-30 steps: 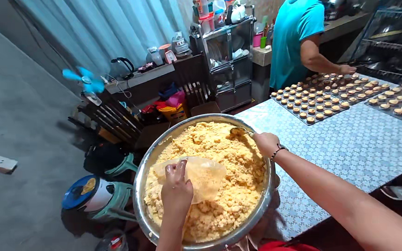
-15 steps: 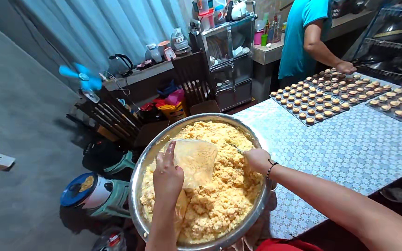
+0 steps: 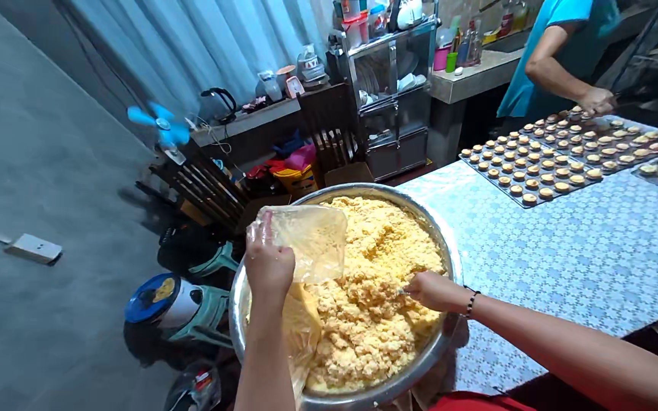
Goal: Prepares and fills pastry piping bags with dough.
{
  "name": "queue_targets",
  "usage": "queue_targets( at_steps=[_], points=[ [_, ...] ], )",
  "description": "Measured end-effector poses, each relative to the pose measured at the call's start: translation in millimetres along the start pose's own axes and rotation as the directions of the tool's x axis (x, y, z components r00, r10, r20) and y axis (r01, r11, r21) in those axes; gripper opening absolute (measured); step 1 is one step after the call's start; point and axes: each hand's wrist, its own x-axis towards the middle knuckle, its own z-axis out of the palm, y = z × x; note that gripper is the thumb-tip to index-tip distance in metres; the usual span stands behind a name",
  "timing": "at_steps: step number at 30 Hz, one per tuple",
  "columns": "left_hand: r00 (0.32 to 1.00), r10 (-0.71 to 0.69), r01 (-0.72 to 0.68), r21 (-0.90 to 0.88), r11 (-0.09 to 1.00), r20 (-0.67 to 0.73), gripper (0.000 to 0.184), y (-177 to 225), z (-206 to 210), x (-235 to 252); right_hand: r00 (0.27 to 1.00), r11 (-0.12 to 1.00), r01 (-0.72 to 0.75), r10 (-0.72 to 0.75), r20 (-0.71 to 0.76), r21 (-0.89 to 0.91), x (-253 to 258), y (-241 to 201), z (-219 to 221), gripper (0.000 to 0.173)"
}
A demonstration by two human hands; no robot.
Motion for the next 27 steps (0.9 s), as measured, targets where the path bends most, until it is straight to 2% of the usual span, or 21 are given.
queue_targets(
  at_steps=[2,4,6,9,12,16,23,27],
  points=[
    [0.996,0.013,-0.016,-0.039,0.999,-0.085,0.072,-0.4,-8.8,4.4,1.000,0.996,0.021,-0.022,0.016,0.087,-6.8,4.6,-2.5,0.028],
    [0.994,0.055,-0.058,-0.032,0.998,-0.094,0.070,3.0,-12.6,8.3,0.999,0.985,-0.004,-0.003,0.041,0.173,-15.0,7.0,-10.2,0.027],
    [0.998,0.066,-0.066,-0.026,0.997,0.004,0.069,4.2,-6.6,14.7,0.992,0.962,-0.096,0.070,0.109,0.255,-22.2,6.6,-19.2,0.029],
    [0.983,0.018,0.001,-0.103,0.995,0.180,0.074,1.4,14.4,31.1,0.967,0.917,-0.229,0.175,0.188,0.326,-31.9,6.7,-26.7,0.030],
    [0.968,0.014,0.023,-0.144,0.989,0.250,0.077,-0.4,35.1,46.2,0.951,0.881,-0.293,0.229,0.208,0.372,-43.0,12.1,-34.4,0.031],
    [0.964,0.020,0.041,-0.222,0.974,0.266,0.084,10.5,55.7,62.0,0.950,0.883,-0.312,0.277,0.146,0.351,-57.4,15.3,-54.5,0.031],
    [0.938,0.094,-0.038,-0.173,0.984,0.332,0.093,17.4,96.3,92.0,0.949,0.856,-0.286,0.316,0.001,0.430,-89.0,6.0,-101.3,0.032],
    [0.884,0.079,0.065,-0.290,0.955,0.460,0.098,20.3,114.1,96.0,0.950,0.880,-0.241,0.301,-0.087,0.410,-104.6,-8.7,-132.7,0.033]
  ],
)
